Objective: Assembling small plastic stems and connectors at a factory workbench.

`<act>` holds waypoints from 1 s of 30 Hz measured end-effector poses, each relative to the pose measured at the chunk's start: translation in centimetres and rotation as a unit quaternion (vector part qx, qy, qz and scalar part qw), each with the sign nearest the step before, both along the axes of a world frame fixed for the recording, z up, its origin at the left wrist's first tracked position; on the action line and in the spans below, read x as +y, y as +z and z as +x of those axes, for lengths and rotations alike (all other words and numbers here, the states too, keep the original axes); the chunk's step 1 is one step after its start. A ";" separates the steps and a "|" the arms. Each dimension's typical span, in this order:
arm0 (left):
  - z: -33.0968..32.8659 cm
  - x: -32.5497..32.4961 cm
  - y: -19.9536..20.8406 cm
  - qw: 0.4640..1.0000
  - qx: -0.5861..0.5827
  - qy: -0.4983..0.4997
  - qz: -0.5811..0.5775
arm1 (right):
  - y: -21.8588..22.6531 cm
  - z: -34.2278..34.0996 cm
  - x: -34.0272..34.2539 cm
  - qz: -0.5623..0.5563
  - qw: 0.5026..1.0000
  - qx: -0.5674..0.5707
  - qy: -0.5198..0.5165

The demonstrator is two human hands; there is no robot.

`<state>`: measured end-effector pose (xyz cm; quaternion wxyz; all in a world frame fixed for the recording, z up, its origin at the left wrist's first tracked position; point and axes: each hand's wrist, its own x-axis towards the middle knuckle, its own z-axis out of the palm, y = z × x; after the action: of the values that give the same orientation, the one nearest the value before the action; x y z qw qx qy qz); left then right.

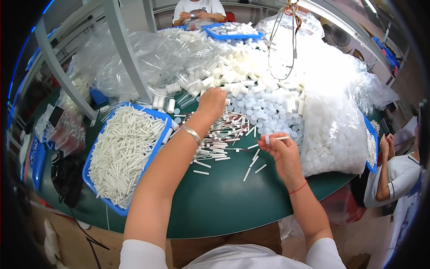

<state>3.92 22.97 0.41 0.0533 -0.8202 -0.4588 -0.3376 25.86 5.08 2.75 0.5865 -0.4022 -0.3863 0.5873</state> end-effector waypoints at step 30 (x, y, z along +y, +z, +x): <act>-0.2 -18.3 1.9 0.877 -0.316 -0.100 -0.349 | -0.9 -1.9 -1.6 0.363 0.813 -0.453 -0.049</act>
<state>3.68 4.66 2.26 -0.4181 -0.6771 -0.4544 -0.4004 23.92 3.53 1.86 0.4764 -0.3990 -0.7733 0.1258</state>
